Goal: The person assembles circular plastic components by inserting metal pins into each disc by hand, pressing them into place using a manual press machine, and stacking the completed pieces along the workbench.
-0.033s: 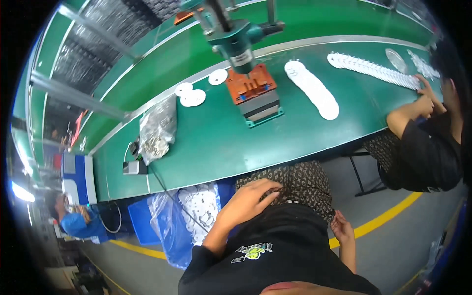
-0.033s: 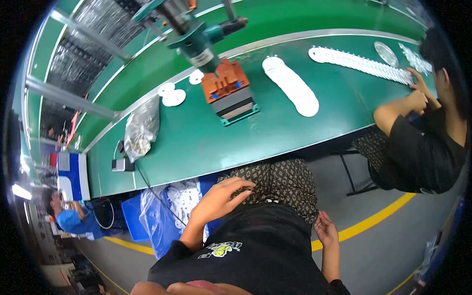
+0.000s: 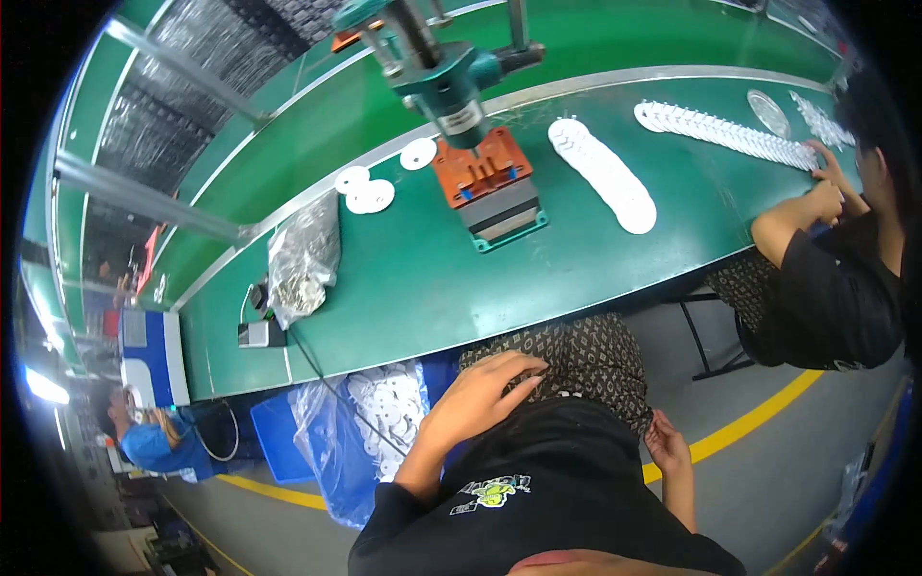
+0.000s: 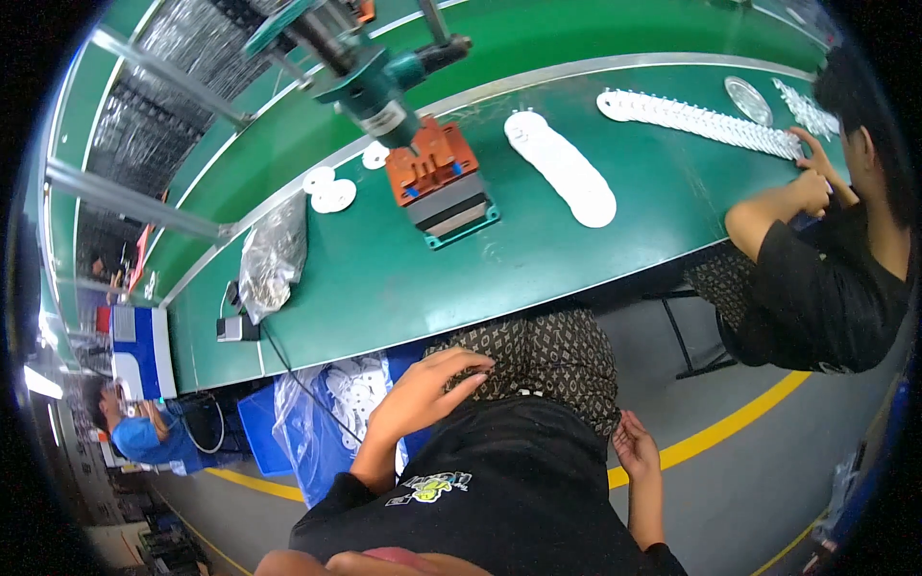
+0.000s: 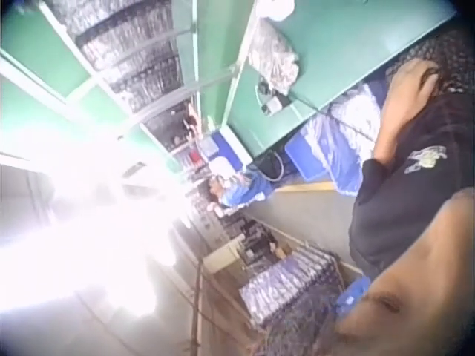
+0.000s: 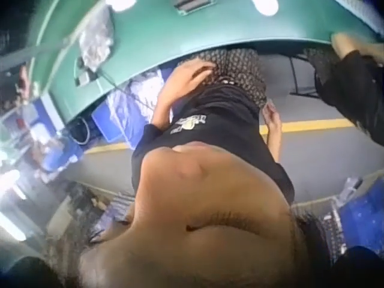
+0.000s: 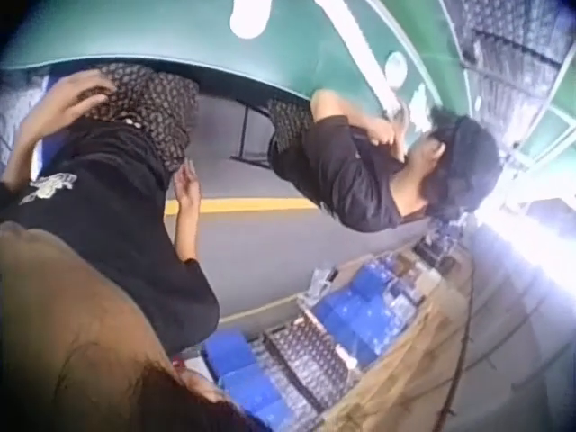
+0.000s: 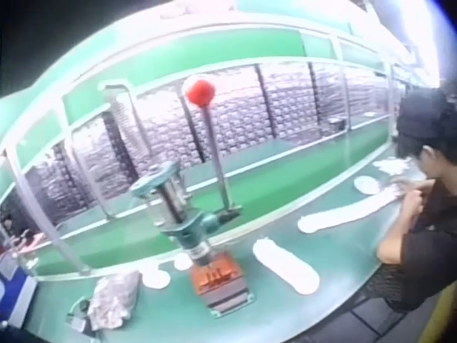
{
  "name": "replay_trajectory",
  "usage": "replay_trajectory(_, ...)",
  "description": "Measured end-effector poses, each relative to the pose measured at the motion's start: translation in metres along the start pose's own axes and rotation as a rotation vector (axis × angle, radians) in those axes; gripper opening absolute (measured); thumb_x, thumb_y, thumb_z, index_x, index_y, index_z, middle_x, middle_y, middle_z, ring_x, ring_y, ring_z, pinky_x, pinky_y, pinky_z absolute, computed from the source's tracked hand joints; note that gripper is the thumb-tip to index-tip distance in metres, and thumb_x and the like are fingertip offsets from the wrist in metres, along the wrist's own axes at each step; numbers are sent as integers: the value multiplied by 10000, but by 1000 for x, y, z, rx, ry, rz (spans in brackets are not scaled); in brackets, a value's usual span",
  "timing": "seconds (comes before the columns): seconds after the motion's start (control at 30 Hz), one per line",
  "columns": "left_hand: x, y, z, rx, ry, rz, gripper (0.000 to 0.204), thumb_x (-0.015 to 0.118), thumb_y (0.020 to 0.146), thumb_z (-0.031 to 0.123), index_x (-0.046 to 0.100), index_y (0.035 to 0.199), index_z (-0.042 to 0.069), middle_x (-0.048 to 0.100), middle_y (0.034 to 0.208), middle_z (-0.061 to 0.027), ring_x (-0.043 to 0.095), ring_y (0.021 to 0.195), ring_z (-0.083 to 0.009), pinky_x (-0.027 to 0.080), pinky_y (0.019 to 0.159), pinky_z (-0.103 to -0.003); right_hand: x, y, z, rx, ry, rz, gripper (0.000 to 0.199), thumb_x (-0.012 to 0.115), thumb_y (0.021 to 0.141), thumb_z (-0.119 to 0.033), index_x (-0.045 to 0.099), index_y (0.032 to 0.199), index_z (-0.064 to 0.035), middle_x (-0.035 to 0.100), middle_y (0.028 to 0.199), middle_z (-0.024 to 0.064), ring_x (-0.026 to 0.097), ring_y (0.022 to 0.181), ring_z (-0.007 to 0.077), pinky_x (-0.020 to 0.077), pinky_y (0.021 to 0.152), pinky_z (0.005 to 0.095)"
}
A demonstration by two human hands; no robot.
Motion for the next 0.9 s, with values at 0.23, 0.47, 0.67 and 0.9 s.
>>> replay_trajectory(0.23,-70,26,-26,-73,-40,379,142,611,901,76,658,1020,13,685,965,-117,661,866,-227,502,794,-318,39,-11,-20,-151,-27,38,179,567,927,-26,562,1104,0,652,1085,133,648,889,201,551,737,277)
replay_trajectory(0.47,-192,110,-112,50,338,823,233,561,886,27,603,1113,-5,595,1140,-177,576,1051,-313,461,891,-368,121,-26,-54,-258,69,-124,109,578,909,-84,625,976,-12,643,949,101,603,886,195,489,793,303)
replay_trajectory(0.67,-213,179,-201,-157,413,454,229,587,838,125,636,985,-43,653,882,-263,644,853,-404,482,765,-447,236,-48,-73,-292,309,-624,98,583,886,-34,635,918,42,564,843,96,507,775,174,401,658,290)
replay_trajectory(0.9,-206,173,-151,168,784,524,186,569,810,71,635,939,-46,639,846,-277,623,829,-437,478,724,-466,334,-60,-47,-171,-70,-795,214,620,912,-64,636,1096,44,633,851,102,559,740,171,446,669,299)
Point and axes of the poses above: each hand's wrist, its own y-axis towards the middle knuckle, its own x-axis out of the palm, z = x × y, the point moved 7 cm from there along y, towards the middle knuckle
